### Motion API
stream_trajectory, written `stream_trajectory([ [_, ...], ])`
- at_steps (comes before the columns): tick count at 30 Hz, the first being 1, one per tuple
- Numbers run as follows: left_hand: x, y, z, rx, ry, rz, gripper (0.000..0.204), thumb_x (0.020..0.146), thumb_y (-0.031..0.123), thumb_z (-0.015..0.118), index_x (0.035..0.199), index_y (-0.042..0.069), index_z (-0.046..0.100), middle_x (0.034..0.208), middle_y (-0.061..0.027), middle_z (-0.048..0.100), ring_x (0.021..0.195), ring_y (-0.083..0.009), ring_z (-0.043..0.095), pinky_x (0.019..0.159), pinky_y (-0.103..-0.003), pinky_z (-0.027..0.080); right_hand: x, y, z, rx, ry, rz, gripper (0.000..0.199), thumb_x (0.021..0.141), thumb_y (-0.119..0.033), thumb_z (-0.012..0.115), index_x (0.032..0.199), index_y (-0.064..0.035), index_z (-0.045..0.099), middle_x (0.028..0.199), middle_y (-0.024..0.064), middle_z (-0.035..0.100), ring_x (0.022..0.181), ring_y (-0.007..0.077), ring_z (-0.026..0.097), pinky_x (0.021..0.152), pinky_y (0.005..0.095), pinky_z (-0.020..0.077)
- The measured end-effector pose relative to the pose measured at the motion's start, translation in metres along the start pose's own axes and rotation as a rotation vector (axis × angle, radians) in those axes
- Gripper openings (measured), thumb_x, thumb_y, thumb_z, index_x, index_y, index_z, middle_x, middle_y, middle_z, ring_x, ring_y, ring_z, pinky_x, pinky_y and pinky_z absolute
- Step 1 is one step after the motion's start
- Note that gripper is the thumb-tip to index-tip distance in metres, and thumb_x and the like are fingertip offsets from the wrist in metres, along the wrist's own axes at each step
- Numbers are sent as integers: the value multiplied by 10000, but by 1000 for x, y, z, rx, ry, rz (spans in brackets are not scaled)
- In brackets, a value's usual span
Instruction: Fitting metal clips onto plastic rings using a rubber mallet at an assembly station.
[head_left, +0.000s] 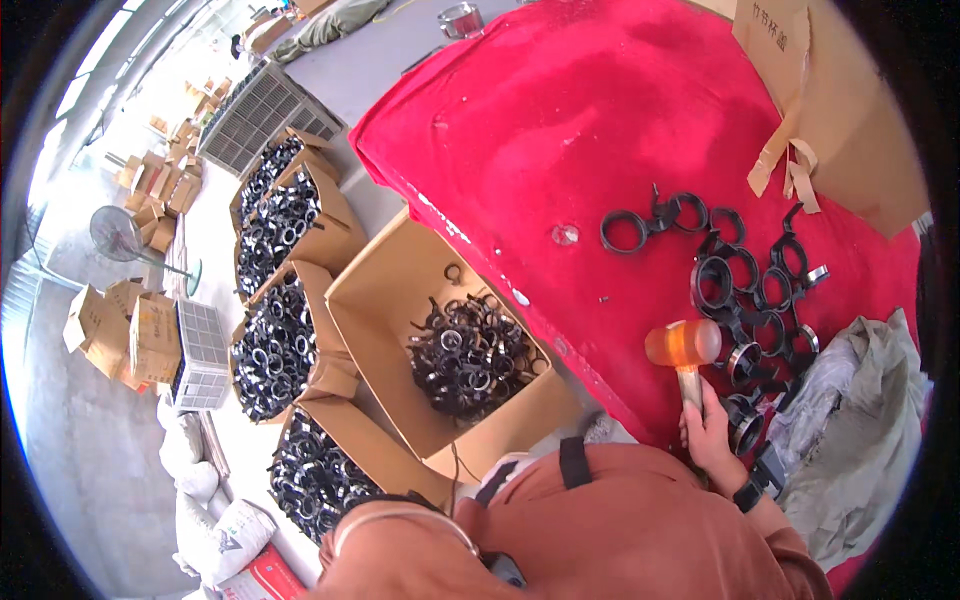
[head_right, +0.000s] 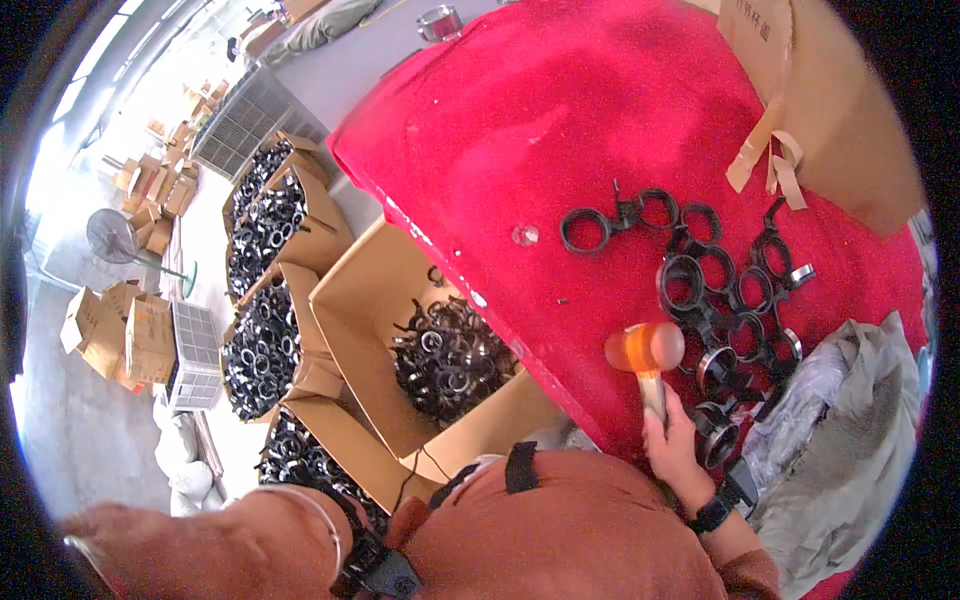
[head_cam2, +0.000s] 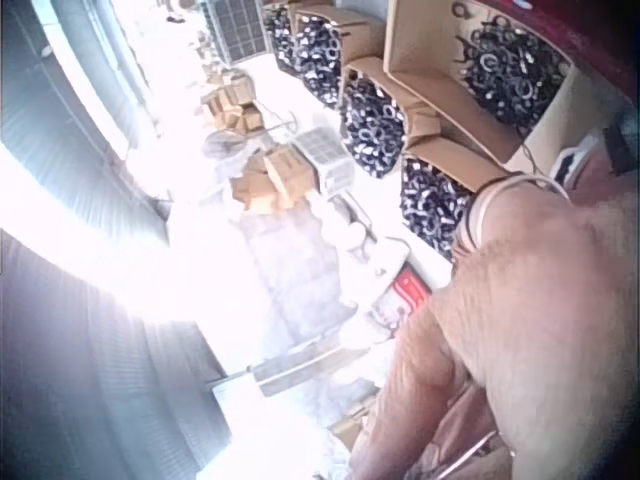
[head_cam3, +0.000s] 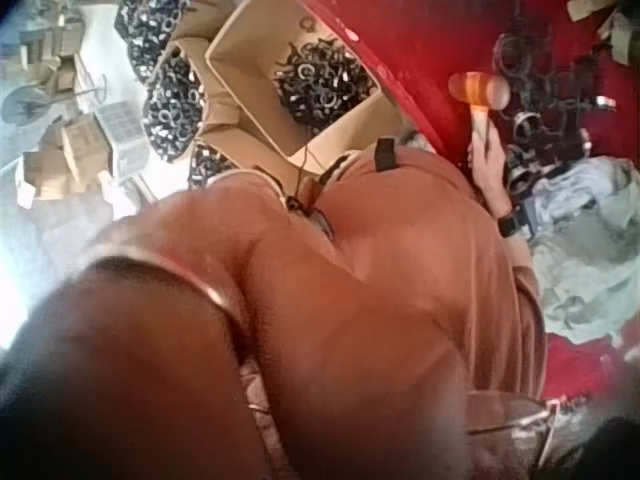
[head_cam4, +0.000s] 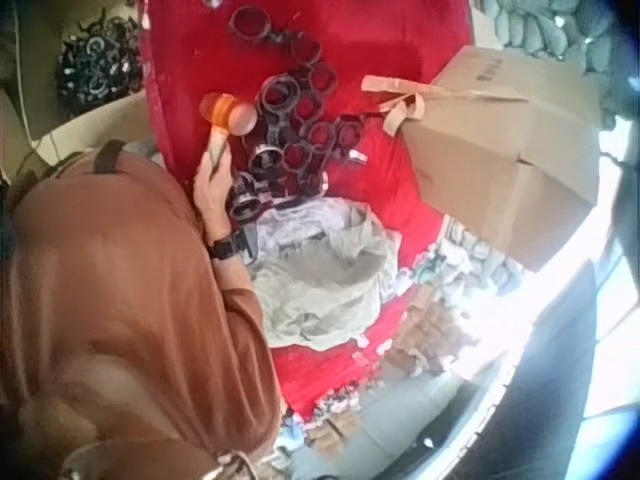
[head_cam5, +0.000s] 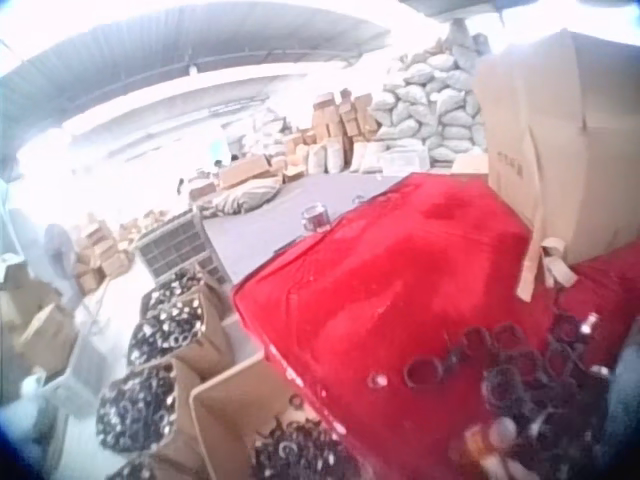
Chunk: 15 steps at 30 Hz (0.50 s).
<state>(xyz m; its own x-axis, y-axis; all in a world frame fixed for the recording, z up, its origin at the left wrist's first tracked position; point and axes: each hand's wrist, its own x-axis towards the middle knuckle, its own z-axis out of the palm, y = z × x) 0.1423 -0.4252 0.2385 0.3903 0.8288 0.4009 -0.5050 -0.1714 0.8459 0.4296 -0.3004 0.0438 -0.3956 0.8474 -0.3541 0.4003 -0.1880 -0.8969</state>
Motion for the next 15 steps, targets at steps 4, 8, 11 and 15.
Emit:
stream_trajectory([
  [4, 14, 7, 5, 2, -18, 39, 182, 849, 129, 606, 911, -42, 590, 881, -111, 609, 801, -171, 590, 729, -295, 487, -1, -4, -3, 64, -15, 3, 465, 924, -128, 477, 1366, -50, 358, 670, -18, 495, 529, 58, 466, 489, 218, 409],
  [8, 23, 15, -1, -8, -65, 71, 178, 848, 124, 611, 910, -42, 589, 878, -107, 609, 796, -165, 590, 723, -290, 488, 7, 2, 2, 56, -12, -20, 465, 924, -144, 487, 1363, -50, 365, 697, -10, 518, 538, 63, 480, 497, 226, 416],
  [11, 40, 18, -1, -27, -108, 113, 176, 847, 120, 615, 909, -42, 588, 876, -105, 610, 792, -161, 589, 719, -287, 488, 7, 7, -2, 6, 2, -5, 456, 922, -126, 487, 1355, -43, 374, 723, 3, 532, 543, 75, 488, 500, 238, 425],
  [15, 71, 33, -4, -22, -71, 159, 172, 846, 115, 620, 908, -42, 587, 873, -101, 610, 787, -156, 588, 713, -282, 488, 5, 13, -4, 50, 9, -72, 440, 915, -132, 497, 1332, -29, 402, 750, 34, 555, 597, 82, 516, 556, 243, 443],
])
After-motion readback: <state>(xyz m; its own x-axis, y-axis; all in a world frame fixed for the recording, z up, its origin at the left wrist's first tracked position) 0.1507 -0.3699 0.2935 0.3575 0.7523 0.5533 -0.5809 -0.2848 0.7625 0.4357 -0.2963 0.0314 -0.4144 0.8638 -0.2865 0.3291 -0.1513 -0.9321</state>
